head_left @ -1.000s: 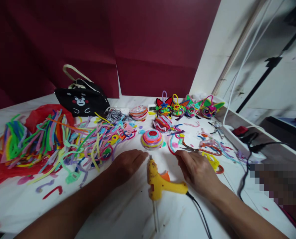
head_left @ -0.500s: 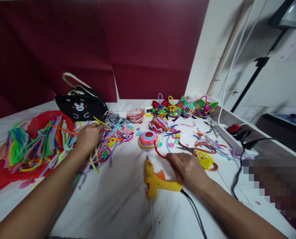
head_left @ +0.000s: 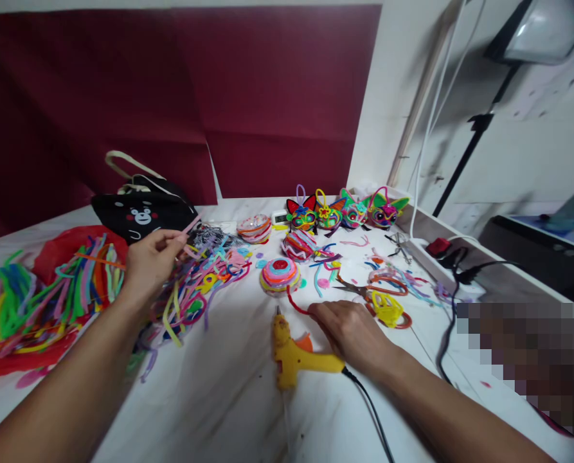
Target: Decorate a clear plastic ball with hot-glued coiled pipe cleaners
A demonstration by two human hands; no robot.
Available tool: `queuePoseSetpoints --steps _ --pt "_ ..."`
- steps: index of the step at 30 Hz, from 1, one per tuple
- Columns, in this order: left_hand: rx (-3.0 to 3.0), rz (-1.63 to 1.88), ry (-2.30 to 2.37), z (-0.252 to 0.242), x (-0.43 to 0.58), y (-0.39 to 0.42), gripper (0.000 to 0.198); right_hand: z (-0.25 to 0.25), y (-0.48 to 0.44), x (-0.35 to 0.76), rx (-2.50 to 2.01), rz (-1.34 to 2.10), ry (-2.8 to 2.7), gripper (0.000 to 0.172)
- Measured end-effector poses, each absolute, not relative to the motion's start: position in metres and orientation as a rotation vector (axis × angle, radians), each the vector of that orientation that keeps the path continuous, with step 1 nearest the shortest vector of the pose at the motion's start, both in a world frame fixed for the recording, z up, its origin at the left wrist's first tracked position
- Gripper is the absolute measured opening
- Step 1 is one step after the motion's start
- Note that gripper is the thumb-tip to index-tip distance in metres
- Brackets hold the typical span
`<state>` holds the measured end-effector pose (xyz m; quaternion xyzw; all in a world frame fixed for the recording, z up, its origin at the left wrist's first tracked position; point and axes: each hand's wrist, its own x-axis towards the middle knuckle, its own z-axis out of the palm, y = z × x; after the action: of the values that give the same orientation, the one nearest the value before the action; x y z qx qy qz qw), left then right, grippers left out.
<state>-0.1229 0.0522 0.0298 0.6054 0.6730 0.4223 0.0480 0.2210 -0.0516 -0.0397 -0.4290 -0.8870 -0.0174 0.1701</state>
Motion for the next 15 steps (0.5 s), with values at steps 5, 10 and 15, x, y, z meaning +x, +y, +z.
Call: queuePoseSetpoints --steps 5,10,15 --pt "1.613 1.243 1.548 0.019 -0.079 0.036 0.029 -0.041 -0.046 0.220 -1.317 -0.044 -2.592 0.016" --pt "1.506 1.029 1.266 0.011 -0.041 0.016 0.030 -0.043 -0.043 0.222 -1.126 -0.213 -2.260 0.024" --pt "1.722 0.786 1.107 0.009 -0.009 -0.001 0.028 -0.033 -0.048 0.221 -1.006 -0.461 -2.004 0.042"
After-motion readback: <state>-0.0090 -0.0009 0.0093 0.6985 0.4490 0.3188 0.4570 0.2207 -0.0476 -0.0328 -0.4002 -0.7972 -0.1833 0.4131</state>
